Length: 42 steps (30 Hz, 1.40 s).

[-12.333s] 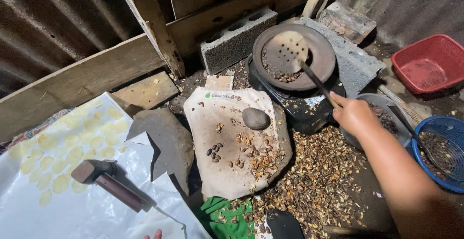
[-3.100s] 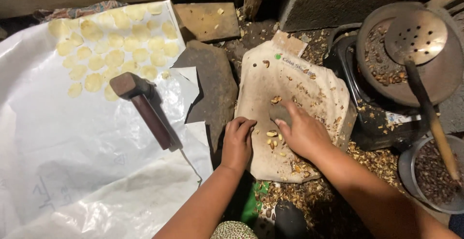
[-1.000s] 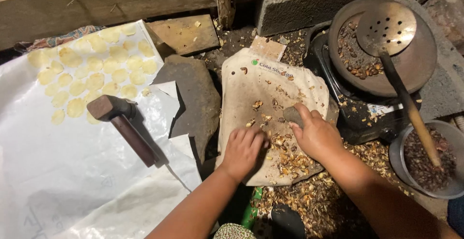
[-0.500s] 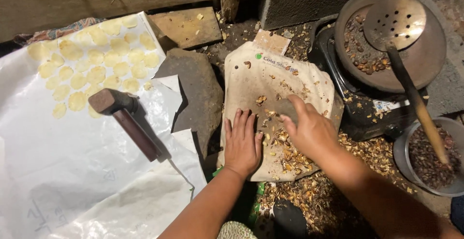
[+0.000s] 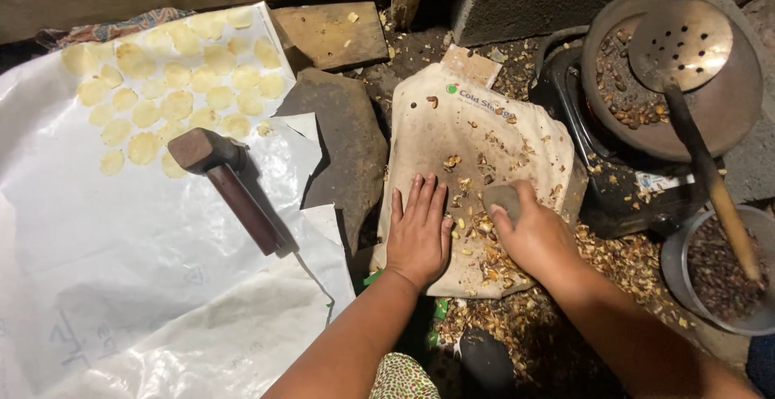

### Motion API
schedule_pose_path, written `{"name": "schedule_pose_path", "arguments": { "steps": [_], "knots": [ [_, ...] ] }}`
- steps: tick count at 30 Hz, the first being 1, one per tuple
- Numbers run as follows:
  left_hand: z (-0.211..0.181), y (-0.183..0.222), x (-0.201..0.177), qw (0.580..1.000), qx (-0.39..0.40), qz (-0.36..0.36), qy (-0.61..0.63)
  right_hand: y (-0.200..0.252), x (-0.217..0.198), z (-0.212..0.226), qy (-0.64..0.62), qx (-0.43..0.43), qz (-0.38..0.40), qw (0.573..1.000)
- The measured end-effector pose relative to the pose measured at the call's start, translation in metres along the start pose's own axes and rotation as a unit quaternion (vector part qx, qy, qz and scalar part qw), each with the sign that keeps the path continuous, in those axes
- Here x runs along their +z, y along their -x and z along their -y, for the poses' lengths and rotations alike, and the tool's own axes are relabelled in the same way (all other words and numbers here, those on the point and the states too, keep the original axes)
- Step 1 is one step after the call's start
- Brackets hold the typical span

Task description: Cracking nuts with a stone and flattening dough circles with a wooden mallet

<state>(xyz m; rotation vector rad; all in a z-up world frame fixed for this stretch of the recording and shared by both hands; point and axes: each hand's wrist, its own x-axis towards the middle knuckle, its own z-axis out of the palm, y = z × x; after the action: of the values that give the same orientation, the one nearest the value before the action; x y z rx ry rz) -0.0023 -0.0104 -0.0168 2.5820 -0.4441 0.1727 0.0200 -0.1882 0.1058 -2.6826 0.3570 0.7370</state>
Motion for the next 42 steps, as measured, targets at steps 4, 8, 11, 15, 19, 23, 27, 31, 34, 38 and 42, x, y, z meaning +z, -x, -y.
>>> {"name": "schedule_pose_path", "arguments": {
  "steps": [4,8,11,15,19,23,27,31,34,38,42],
  "knots": [
    [-0.003,0.000,-0.001,1.000,-0.004,-0.010,-0.006,-0.006,-0.005,0.001,0.015,0.018,0.021,1.000],
    [-0.001,-0.003,0.003,1.000,-0.008,-0.012,-0.013,-0.019,-0.009,0.001,0.051,0.002,0.032,0.998],
    [0.001,0.002,0.003,1.000,-0.007,0.006,-0.003,0.002,-0.005,0.014,0.108,-0.041,0.010,0.993],
    [-0.005,0.008,-0.014,0.999,-0.009,0.013,0.042,0.001,0.035,-0.007,0.202,-0.145,-0.095,0.964],
    [-0.006,0.036,-0.029,0.999,-0.007,0.020,0.030,-0.018,0.010,-0.035,0.094,-0.125,-0.074,0.985],
    [-0.022,0.067,-0.043,0.999,-0.012,0.036,0.020,-0.033,0.011,-0.055,0.205,-0.129,-0.190,0.952],
    [-0.032,0.080,-0.053,0.998,0.001,0.042,0.044,-0.052,0.029,-0.032,0.051,-0.367,-0.263,0.891],
    [-0.040,0.096,-0.064,0.998,-0.003,0.052,0.034,-0.057,0.037,0.001,0.122,-0.328,-0.175,0.920],
    [-0.042,0.107,-0.071,0.998,0.004,0.039,0.052,-0.043,0.017,0.023,0.153,-0.261,-0.101,0.948],
    [-0.040,0.113,-0.074,0.998,-0.014,0.057,0.034,-0.025,-0.018,0.038,0.041,-0.129,0.030,0.990],
    [-0.042,0.118,-0.076,0.998,-0.016,0.053,0.036,-0.062,0.005,-0.006,-0.102,-0.160,-0.019,0.982]
  ]
}}
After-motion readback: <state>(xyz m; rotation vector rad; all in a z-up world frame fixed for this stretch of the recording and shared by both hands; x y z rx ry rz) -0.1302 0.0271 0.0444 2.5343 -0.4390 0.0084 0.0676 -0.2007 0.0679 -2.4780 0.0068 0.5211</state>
